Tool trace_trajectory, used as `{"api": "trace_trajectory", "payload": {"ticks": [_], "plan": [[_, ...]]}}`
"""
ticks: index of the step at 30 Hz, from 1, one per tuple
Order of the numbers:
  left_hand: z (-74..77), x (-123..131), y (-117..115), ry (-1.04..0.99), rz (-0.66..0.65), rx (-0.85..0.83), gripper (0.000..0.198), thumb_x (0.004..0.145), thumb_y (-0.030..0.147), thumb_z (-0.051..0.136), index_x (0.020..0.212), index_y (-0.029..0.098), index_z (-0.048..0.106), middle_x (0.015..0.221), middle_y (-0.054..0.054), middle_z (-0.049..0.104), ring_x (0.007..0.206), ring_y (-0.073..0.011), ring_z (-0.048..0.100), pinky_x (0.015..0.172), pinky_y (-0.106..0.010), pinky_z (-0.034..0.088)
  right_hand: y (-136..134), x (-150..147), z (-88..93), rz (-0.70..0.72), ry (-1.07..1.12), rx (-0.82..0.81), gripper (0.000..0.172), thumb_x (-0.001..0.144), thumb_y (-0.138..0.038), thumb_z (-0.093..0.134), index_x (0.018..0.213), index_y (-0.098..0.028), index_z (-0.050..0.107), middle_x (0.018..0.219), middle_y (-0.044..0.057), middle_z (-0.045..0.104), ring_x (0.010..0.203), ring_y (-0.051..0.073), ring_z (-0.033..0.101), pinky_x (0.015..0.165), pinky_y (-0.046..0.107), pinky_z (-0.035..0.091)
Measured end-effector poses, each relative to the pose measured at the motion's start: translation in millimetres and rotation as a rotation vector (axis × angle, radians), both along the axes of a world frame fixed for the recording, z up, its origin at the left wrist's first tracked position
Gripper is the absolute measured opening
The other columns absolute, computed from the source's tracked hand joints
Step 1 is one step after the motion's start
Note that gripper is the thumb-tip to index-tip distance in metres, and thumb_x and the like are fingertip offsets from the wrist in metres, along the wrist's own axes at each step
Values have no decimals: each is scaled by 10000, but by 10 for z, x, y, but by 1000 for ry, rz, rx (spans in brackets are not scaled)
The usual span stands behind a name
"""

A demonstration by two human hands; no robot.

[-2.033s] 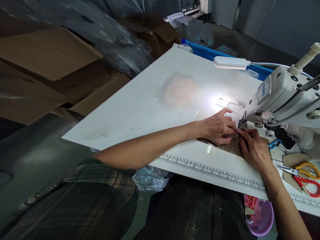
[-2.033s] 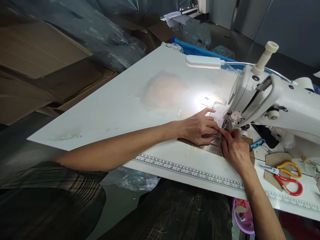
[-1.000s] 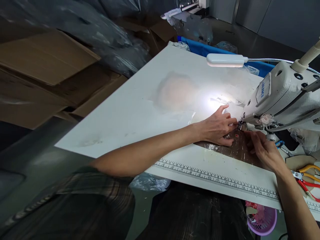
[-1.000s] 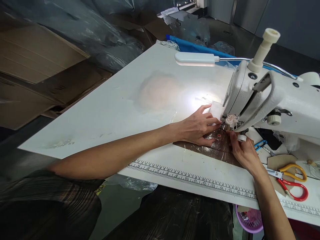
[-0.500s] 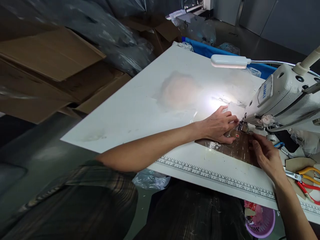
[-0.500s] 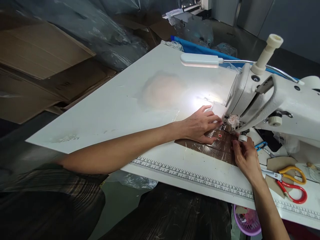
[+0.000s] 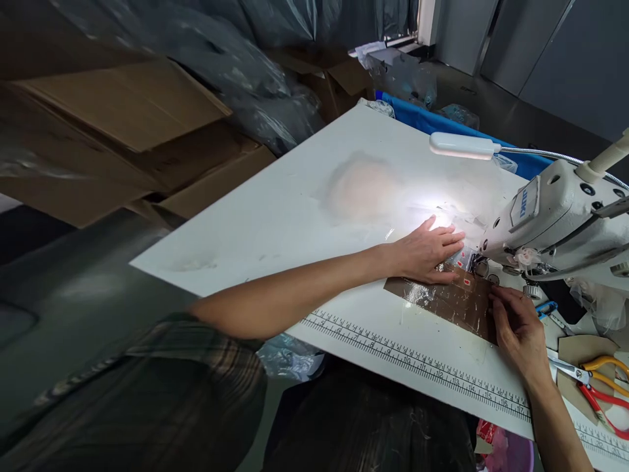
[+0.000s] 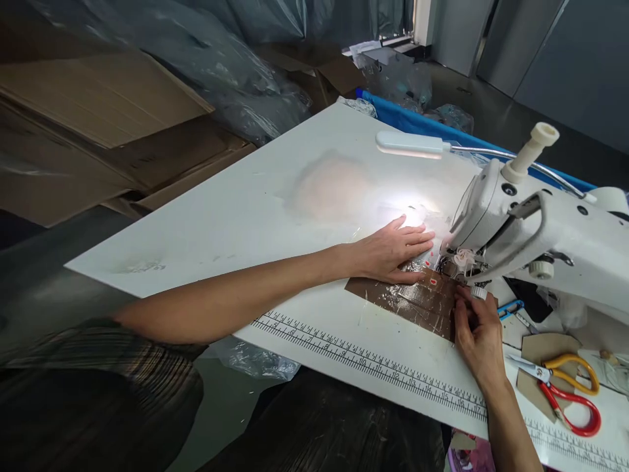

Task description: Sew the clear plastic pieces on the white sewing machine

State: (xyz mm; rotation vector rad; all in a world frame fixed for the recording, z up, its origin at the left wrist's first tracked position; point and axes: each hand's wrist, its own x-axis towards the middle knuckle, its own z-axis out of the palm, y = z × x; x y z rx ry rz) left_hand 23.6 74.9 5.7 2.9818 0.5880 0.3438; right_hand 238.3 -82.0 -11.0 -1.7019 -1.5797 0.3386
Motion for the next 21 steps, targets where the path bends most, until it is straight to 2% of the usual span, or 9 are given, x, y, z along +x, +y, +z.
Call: {"api": "trace_trajectory", "payload": {"ticks": [6, 11, 15, 21], "plan": [[-74, 1, -35, -103, 38, 52, 509, 963, 475, 455, 1331, 123, 471, 1467, -225, 465, 1302, -328, 486, 1098, -575, 310, 0, 1, -5, 6, -20, -9, 322, 909, -428, 537, 1057, -215, 727, 1026, 116, 700, 1004, 264, 608, 936, 503, 477], [-111, 13, -38, -196, 63, 105, 440, 990, 389, 404, 1297, 88, 497, 1396, -221, 539, 1257, -308, 536, 1107, -566, 310, -9, -12, 16, -2, -45, -34, 313, 911, -437, 528, 1044, -235, 726, 993, 101, 711, 1024, 276, 603, 957, 540, 457], [-85, 1, -28, -135, 39, 85, 438, 1016, 398, 365, 1292, 92, 513, 1404, -201, 537, 1270, -306, 532, 1086, -510, 341, -7, -7, 6, -14, -48, -36, 324, 903, -448, 529, 1032, -228, 729, 965, 104, 714, 992, 280, 605, 934, 542, 465], [11, 26, -101, 0, 132, 127, 473, 1011, 467, 397, 1263, 90, 535, 1414, -190, 525, 1248, -321, 526, 1001, -463, 377, 9, -21, 6, 1, -32, -15, 299, 908, -403, 533, 1031, -207, 724, 970, 115, 702, 941, 257, 614, 844, 454, 511]]}}
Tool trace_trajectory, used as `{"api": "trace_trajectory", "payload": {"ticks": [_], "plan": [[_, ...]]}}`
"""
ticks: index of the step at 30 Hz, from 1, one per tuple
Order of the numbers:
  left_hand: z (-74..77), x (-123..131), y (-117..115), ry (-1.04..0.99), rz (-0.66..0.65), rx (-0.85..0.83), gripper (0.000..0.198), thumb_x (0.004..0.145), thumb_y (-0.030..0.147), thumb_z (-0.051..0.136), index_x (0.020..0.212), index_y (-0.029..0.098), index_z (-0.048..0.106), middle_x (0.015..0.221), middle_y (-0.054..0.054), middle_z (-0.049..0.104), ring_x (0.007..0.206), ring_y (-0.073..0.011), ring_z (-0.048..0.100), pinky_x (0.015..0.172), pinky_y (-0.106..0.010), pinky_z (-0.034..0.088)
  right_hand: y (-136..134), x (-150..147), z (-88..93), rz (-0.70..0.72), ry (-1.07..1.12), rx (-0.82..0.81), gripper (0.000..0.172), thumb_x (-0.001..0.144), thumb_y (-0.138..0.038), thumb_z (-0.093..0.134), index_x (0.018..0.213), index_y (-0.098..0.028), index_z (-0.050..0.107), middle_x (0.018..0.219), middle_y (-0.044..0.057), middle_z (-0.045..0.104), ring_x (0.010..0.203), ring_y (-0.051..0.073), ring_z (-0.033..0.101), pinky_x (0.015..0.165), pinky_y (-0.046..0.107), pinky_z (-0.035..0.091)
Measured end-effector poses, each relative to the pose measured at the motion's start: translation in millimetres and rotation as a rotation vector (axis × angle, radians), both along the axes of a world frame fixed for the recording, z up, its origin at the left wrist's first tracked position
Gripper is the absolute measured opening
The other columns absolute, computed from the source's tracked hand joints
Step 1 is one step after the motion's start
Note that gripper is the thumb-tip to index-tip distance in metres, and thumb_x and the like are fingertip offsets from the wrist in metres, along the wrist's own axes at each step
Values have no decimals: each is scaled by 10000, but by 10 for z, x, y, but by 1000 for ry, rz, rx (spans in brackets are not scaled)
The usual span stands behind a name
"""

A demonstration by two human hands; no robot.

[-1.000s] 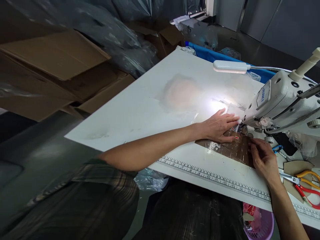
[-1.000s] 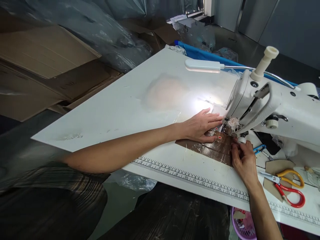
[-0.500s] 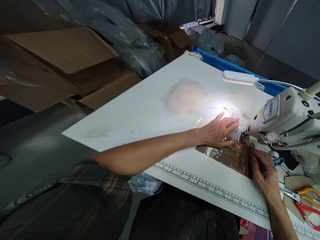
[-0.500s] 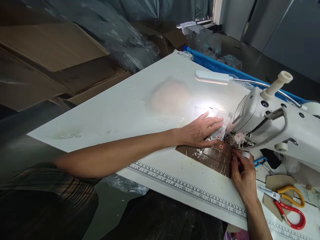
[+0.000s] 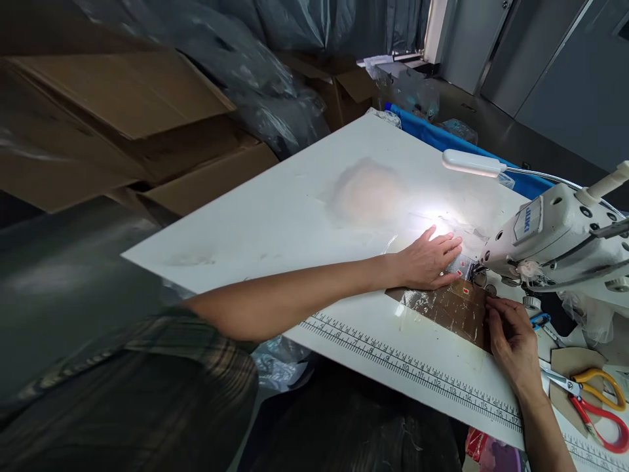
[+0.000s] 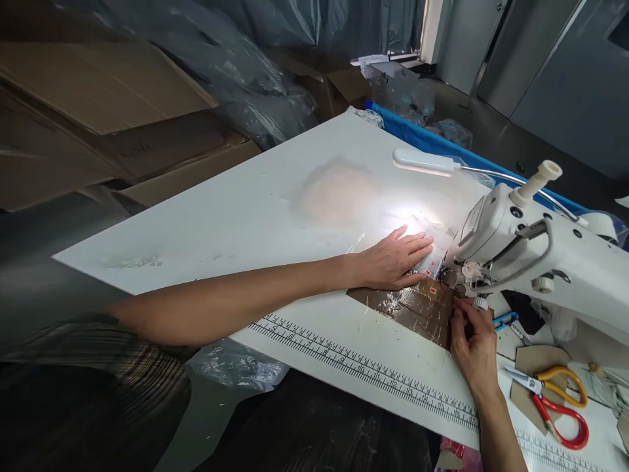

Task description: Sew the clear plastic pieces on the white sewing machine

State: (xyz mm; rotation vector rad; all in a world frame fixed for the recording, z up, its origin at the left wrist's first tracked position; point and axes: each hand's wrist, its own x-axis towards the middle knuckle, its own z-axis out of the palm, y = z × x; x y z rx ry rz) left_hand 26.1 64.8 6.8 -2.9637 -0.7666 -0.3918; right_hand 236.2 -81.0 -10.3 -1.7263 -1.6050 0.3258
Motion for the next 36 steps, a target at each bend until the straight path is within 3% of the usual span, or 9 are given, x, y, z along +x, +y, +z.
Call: {"api": "trace_trajectory", "payload": {"ticks": [4, 8, 11, 15, 20, 24, 28, 32, 36], "plan": [[103, 61, -148, 128, 136, 28, 509, 1002, 529, 399, 1025, 77, 632, 1147, -194, 646, 927, -284, 621, 746, -376, 416, 16, -16, -16, 21, -8, 70, 288, 911, -380, 519, 1011, -207, 726, 958, 110, 688, 916, 235, 627, 822, 424, 531], [242, 63, -193, 133, 148, -13, 513, 994, 555, 422, 853, 118, 651, 916, -118, 665, 794, -244, 609, 738, -364, 385, 18, -44, -11, 17, -20, 84, 281, 903, -363, 509, 993, -215, 730, 986, 111, 681, 935, 233, 630, 834, 421, 543], [340, 41, -71, 149, 119, -33, 349, 1011, 369, 451, 876, 131, 668, 989, -101, 683, 823, -216, 617, 736, -337, 379, 12, -70, 6, 7, -18, 78, 286, 900, -353, 501, 997, -214, 731, 1001, 110, 673, 941, 234, 633, 826, 414, 545], [396, 73, 172, 176, -17, -50, 186, 887, 110, 549, 996, 167, 689, 1104, -65, 691, 932, -196, 627, 752, -297, 399, 4, -87, 5, -1, -17, 70, 292, 905, -353, 486, 992, -218, 730, 1031, 108, 666, 950, 238, 628, 834, 416, 540], [359, 199, 346, 210, -234, -104, 371, 824, 38, 513, 1108, 217, 669, 1108, -42, 691, 897, -159, 636, 778, -285, 431, -5, -82, -29, -3, -16, 59, 290, 904, -346, 481, 1002, -215, 721, 1039, 110, 672, 952, 243, 630, 838, 421, 537], [292, 170, 425, 237, -162, -35, 207, 907, 186, 508, 1028, 192, 675, 1108, -82, 683, 903, -197, 633, 761, -321, 426, -12, -94, -36, 2, -25, 66, 299, 907, -340, 465, 1001, -214, 720, 1031, 109, 674, 946, 246, 638, 824, 416, 544], [244, 28, 539, 108, -115, -36, 267, 966, 297, 456, 1123, 197, 647, 1242, -85, 634, 967, -199, 629, 818, -335, 429, -28, -122, -23, 10, -27, 77, 295, 905, -337, 466, 1020, -224, 712, 1021, 96, 670, 920, 233, 651, 821, 395, 560], [195, 13, 741, 32, -25, -32, 337, 985, 223, 352, 1181, 186, 624, 1256, -106, 628, 1056, -213, 608, 845, -344, 431, -45, -150, -15, -1, -45, 73, 293, 910, -341, 468, 1046, -235, 705, 1038, 97, 662, 913, 234, 659, 774, 376, 578], [97, 171, 1047, 85, 21, -68, 309, 847, 102, 423, 1025, 167, 667, 1107, -114, 677, 998, -237, 621, 775, -330, 461, -41, -162, -15, -1, -57, 82, 294, 913, -334, 460, 1045, -237, 704, 1028, 94, 656, 903, 227, 664, 767, 363, 587]]}}
